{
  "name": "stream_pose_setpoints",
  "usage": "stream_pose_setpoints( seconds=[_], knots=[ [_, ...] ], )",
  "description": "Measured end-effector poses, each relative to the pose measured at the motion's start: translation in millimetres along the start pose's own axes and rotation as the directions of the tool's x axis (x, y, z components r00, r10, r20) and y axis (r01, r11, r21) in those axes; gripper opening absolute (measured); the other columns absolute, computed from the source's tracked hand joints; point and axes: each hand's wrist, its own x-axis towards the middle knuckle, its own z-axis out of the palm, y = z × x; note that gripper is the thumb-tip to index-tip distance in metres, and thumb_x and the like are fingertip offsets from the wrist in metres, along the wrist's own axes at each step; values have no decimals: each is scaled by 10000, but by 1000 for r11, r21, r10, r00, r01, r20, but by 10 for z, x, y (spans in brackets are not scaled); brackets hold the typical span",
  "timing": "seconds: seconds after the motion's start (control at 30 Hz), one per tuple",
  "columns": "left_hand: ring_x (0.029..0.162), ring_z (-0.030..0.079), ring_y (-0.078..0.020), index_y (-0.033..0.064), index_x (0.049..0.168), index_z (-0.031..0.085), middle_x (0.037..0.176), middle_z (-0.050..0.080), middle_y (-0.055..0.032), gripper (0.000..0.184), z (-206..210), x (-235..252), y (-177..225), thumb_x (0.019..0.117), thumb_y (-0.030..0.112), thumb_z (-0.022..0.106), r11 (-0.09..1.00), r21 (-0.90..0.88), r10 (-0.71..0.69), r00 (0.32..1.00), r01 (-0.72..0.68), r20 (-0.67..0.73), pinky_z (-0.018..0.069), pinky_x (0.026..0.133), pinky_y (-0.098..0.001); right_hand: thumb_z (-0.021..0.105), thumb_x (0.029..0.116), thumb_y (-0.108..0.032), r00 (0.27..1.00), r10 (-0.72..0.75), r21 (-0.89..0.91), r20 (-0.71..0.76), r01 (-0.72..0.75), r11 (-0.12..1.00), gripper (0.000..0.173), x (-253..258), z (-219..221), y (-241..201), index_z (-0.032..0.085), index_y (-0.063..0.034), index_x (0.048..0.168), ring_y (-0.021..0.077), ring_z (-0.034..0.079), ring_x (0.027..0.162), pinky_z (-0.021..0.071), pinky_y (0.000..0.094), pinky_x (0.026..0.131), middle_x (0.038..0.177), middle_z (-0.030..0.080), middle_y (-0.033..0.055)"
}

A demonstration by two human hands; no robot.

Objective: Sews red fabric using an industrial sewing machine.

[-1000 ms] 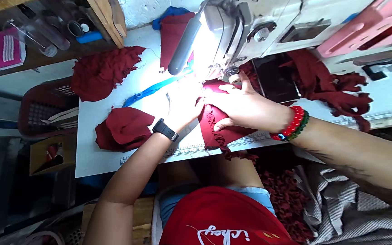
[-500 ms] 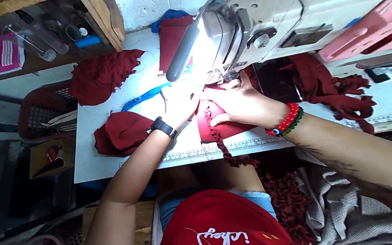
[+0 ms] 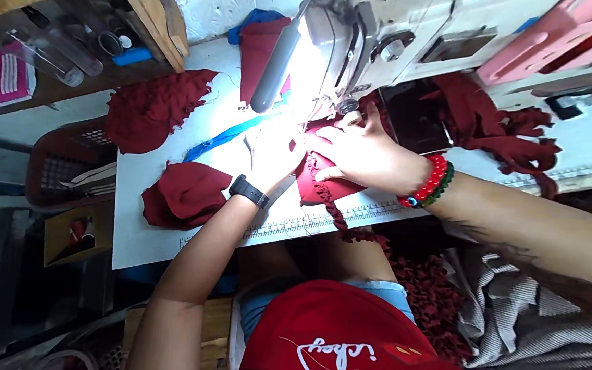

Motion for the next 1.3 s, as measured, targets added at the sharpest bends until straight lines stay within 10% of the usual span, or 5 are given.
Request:
stream_pose_setpoints(
  seconds=[0.4,0.67,0.87,1.17,1.3],
  knots=[
    [1212,590,-267,196,1037,757,1179,696,-50,252,-43,160,-92,980,368,583,997,21,-71,996,70,54,379,949,-594,569,981,-598,993,87,41,83,-91,995,702,143,-28,80,482,-189,1545,558,463,1336,197,875,1024,1469,514,281],
    [1158,648,-211,123,1013,746,1156,721,-47,180,-119,-163,38,926,245,647,974,-203,90,993,-103,-71,488,1007,-507,645,1010,-304,973,19,38,-228,-10,999,442,-109,133,-106,612,-204,1439,485,539,1297,211,877,1038,1386,611,170],
    [1156,675,-286,84,1066,774,1169,738,-111,230,1,-191,-5,1002,199,585,967,-117,224,974,-225,-30,491,1022,-520,632,1015,-363,983,40,92,-177,-24,995,435,-99,130,-49,639,-186,1412,489,538,1285,222,870,1025,1403,603,158],
    [1127,602,-231,193,985,755,1138,718,-8,253,26,26,-88,1008,346,555,996,55,66,997,-64,-34,347,975,-522,427,1074,-478,984,175,127,-39,-169,977,489,181,154,70,522,-293,1516,538,479,1342,193,876,1039,1447,550,249],
    [1164,593,-242,196,1084,752,1193,703,-19,245,-36,17,-22,998,314,555,999,48,2,1000,-2,-6,356,985,-538,489,1049,-410,940,214,158,-264,-176,972,455,96,286,-22,643,-114,1358,473,554,1281,236,813,1083,1346,623,208]
  ],
)
